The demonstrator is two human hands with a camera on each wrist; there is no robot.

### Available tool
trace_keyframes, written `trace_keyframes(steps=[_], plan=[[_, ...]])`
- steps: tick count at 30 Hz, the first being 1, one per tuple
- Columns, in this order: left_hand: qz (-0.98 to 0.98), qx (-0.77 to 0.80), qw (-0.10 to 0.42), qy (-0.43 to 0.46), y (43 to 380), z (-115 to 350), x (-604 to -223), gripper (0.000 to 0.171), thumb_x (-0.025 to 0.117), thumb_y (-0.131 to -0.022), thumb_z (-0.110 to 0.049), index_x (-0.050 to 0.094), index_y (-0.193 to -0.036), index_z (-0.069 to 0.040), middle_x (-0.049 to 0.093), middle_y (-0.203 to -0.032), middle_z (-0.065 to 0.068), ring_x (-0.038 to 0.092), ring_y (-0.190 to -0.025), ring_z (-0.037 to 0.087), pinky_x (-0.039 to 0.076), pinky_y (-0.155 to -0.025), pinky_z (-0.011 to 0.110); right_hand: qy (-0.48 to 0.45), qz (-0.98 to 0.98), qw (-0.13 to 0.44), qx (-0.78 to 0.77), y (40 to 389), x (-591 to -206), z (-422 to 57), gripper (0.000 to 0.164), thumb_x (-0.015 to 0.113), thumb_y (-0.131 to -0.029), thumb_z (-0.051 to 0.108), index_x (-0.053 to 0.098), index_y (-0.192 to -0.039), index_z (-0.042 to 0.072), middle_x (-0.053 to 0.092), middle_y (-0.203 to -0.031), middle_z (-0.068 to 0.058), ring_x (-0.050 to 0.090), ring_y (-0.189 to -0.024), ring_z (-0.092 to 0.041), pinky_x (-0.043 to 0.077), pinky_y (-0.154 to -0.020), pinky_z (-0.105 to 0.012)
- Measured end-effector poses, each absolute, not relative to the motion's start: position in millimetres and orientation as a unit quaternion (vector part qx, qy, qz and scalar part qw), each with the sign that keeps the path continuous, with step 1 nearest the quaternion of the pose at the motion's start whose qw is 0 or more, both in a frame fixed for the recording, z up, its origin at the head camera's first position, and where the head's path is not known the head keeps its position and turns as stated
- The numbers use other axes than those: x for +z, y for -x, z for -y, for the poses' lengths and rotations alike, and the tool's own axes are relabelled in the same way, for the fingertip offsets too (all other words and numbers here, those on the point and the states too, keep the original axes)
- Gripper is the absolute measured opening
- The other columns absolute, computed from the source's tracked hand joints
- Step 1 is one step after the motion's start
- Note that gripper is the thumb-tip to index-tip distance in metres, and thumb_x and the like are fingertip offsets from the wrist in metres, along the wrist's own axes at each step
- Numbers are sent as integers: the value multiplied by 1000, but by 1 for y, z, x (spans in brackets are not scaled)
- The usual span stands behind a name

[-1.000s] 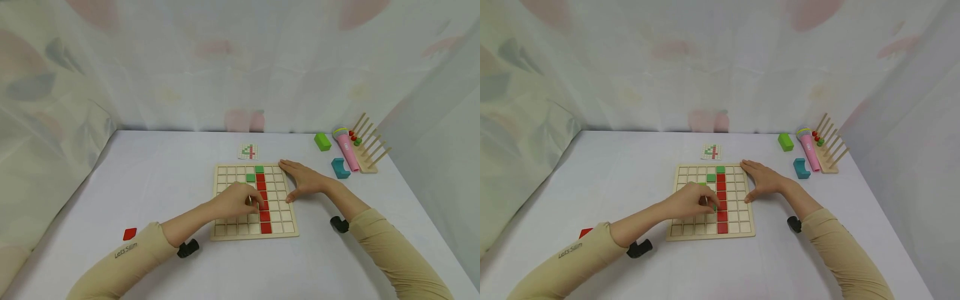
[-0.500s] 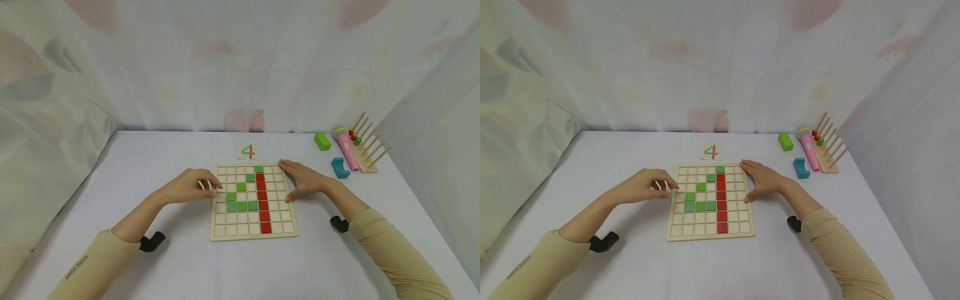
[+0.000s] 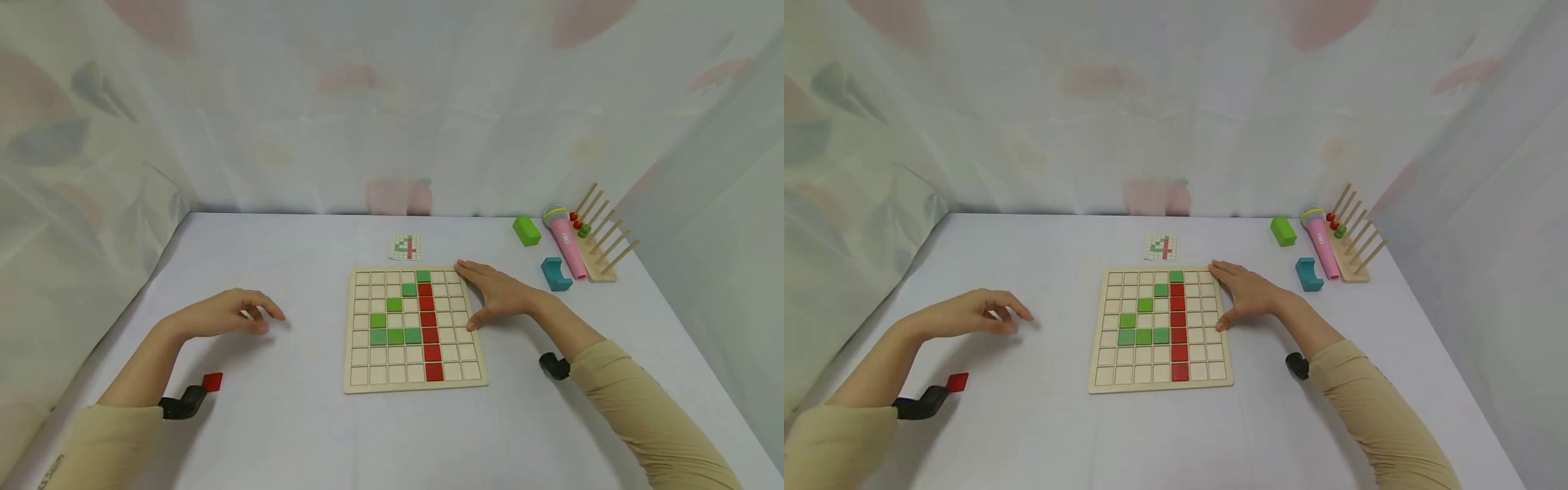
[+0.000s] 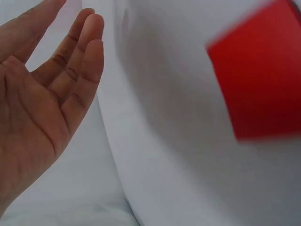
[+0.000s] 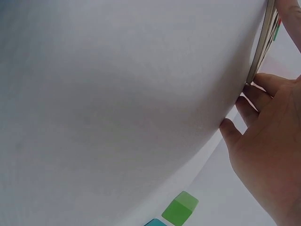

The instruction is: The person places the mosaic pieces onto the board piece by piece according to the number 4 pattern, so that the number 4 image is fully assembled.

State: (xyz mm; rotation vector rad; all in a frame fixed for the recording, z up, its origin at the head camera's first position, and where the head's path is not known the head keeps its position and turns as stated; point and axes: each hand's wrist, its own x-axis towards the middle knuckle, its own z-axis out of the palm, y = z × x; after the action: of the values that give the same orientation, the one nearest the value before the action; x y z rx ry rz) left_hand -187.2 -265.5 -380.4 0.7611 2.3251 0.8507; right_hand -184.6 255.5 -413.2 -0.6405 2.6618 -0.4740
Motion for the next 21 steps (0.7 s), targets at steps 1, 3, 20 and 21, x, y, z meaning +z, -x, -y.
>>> trace_keyframes(steps=[1,3,20,21], plan=[[-863,316,277,-282,187,272,-381,28,70,-90,-23,69,-118,-21,69,-121,2,64,-100,9,50,-89,22,228,-942,179,-167,184,-413,-255,122,81,-67,57,19,-157,4,18,-166,-15,15,-154,-39,20,-121,-61],[-862,316,284,-276,188,284,-384,27,70,-90,-21,69,-118,-22,69,-120,2,65,-98,8,50,-88,21,229,-943,177,-167,184,-413,-255,121,81,-67,57,19,-157,4,18,-166,-16,16,-154,-39,21,-121,-61],[-794,369,340,-342,168,336,-403,41,70,-79,0,71,-118,-14,61,-111,2,52,-102,9,44,-84,19,234,-942,171,-168,184,-413,-256,121,83,-68,54,19,-157,2,19,-165,-18,17,-153,-41,20,-121,-61],[-793,367,335,-351,167,336,-404,42,69,-79,2,72,-117,-15,60,-111,1,51,-104,6,42,-86,18,233,-942,172,-169,184,-413,-256,121,83,-68,54,19,-157,2,19,-165,-18,17,-153,-41,20,-121,-61]])
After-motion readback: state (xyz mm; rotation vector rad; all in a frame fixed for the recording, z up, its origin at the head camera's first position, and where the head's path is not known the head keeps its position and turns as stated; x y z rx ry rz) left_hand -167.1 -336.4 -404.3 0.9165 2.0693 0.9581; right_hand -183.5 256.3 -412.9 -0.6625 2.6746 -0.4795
